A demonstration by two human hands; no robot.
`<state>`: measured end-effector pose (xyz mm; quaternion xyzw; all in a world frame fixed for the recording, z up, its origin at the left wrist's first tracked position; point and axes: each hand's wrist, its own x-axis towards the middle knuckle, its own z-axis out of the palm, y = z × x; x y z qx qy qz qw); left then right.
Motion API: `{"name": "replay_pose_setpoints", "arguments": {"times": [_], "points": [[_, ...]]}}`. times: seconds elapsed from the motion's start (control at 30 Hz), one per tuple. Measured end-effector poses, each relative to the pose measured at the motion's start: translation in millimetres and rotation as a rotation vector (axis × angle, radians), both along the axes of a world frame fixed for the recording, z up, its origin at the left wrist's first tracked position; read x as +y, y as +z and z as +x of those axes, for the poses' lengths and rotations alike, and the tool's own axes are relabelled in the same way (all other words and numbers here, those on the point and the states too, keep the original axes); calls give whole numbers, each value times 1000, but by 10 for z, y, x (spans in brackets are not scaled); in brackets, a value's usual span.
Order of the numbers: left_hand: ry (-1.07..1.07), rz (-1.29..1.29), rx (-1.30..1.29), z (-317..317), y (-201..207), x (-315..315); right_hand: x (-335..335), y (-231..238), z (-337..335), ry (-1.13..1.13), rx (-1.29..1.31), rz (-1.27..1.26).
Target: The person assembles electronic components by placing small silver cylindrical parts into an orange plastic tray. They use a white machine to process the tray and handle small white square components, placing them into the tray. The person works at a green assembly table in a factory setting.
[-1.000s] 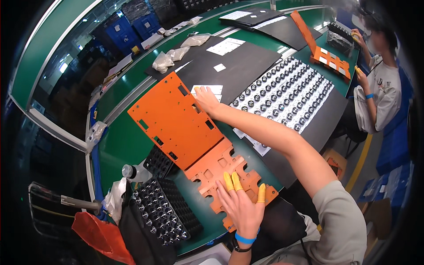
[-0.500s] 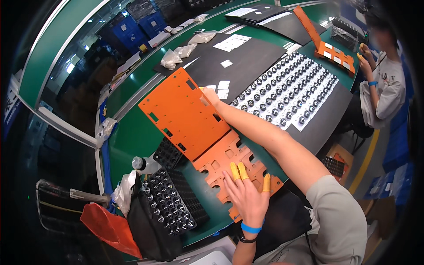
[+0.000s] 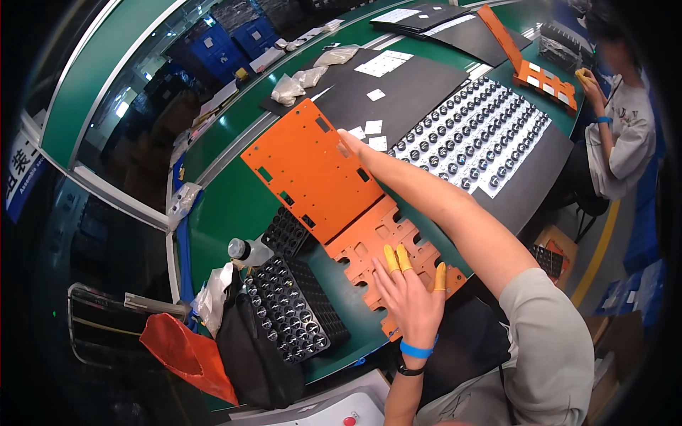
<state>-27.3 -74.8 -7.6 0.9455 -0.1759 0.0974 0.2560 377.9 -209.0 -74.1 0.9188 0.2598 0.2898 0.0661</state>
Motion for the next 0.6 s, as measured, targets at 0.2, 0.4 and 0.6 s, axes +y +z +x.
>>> {"name": "replay_pose_setpoints", "arguments": {"times": [0.2, 0.4, 0.6], "points": [[-9, -28, -9, -15, 0, -20, -234, 512, -335, -49, -52, 65], [8, -49, 29, -6, -7, -1, -462, 906, -798, -265, 25, 478], [-13, -578, 88, 35, 100, 158, -533, 1368, -1897, 22, -98, 708]]}}
